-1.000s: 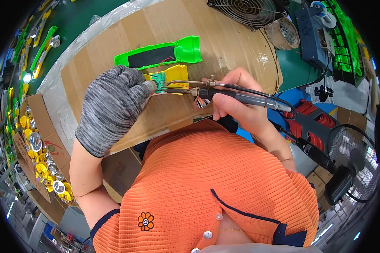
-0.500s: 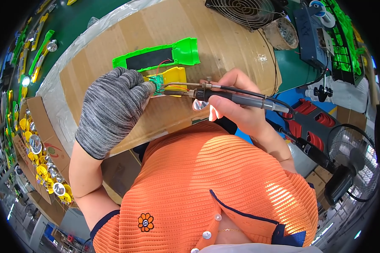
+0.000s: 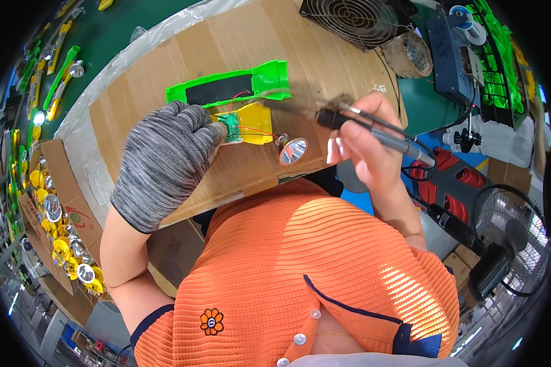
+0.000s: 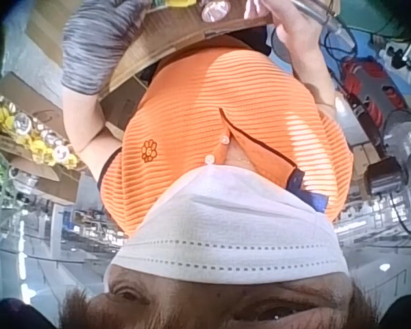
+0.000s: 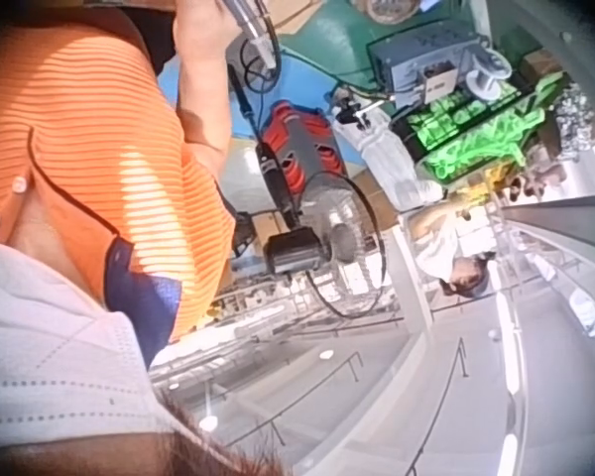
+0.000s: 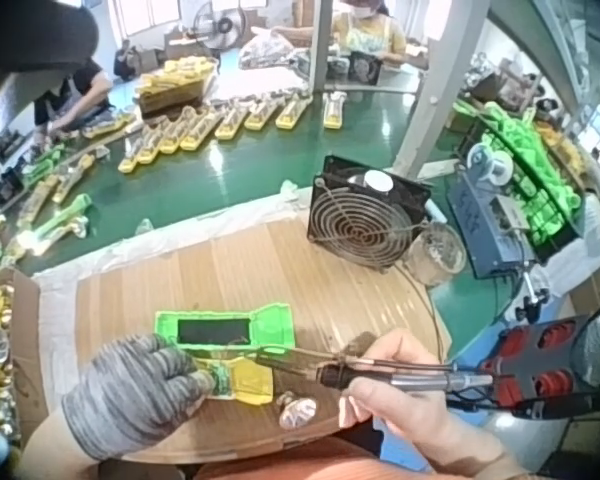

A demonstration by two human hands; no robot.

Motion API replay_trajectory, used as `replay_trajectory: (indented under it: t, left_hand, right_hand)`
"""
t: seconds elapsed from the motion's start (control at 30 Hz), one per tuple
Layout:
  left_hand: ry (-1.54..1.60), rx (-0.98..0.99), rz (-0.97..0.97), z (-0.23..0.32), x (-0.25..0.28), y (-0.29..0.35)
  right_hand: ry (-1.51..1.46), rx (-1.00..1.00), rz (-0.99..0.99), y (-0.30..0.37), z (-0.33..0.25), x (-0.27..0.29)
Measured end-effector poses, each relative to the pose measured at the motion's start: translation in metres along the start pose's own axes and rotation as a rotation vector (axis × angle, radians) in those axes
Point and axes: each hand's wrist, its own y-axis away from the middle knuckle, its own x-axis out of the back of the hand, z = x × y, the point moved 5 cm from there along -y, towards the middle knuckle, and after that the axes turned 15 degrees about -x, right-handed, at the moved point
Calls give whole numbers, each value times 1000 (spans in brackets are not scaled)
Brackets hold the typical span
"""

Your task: Soldering electronic components and wires onto PCBs within plastic housings.

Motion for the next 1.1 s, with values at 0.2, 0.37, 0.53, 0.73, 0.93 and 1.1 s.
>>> replay_trajectory:
  t: [0.2, 0.37, 0.53, 0.73, 0.93, 1.1]
  left_hand:
    - [295, 70, 235, -18, 29, 2]
    - [88, 139, -41, -59, 4, -31]
    - [-33, -57, -218, -50, 12, -15]
    - [5, -128, -182, -12, -8, 25]
    - [-194, -20, 127, -141, 30, 27]
    - [-402, 377, -208, -273, 50, 38]
  right_hand:
    - [9, 125, 84, -17, -3, 15]
    - [-84, 199, 62, -18, 2, 25]
    - [-118, 221, 95, -14, 0, 27]
    - [-175, 216, 121, -15, 0, 29]
    - [-143, 238, 103, -17, -3, 26]
    - [-111, 238, 159, -16, -2, 24]
